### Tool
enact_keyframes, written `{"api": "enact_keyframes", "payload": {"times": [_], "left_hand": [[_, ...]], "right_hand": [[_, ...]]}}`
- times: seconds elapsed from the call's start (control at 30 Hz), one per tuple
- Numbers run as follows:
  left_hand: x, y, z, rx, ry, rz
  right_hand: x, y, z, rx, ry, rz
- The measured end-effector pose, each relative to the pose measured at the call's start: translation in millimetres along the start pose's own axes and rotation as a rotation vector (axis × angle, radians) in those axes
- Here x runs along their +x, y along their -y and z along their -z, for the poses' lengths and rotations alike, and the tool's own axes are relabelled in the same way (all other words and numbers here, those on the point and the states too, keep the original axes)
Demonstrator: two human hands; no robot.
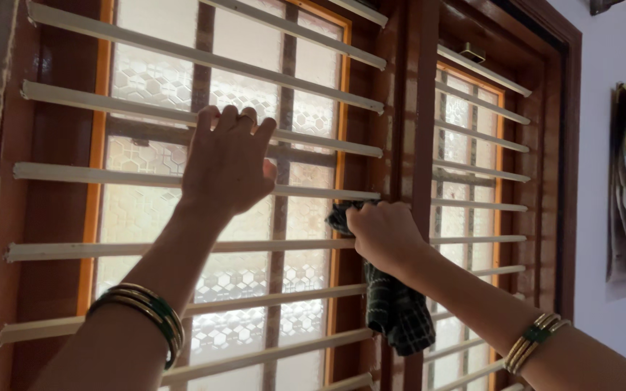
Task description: The person wipes the wooden window frame and the horizontal metal bars of a security grille using a dark cloth. They hold the curtain aside with one hand while cleaning the frame and bars with the other, moving systematically across the window surface.
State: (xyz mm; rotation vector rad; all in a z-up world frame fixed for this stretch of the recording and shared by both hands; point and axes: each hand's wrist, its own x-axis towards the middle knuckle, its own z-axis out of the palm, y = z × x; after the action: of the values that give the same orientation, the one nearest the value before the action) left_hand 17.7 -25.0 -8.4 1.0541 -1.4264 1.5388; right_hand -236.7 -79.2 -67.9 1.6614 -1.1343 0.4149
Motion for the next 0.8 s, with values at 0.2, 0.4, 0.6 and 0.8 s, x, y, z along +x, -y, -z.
{"api": "enact_keyframes", "payload": {"times": [0.2,0.4,0.6,0.8], "left_hand": [[-1,2,5,0.030,0.048,-0.016],[0,2,7,0.075,0.132,-0.009],[1,4,9,0.081,0.182,-0.026],[0,-1,9,0.120,0.241,0.006]], "right_hand": [[-4,-26,33,0.170,0.285,-0.050],[-7,3,14,-0.091,0.064,0.008],[-1,-12,13,0.095,0.086,-0.041],[-5,6,16,-0.067,0.036,-0.013]]}}
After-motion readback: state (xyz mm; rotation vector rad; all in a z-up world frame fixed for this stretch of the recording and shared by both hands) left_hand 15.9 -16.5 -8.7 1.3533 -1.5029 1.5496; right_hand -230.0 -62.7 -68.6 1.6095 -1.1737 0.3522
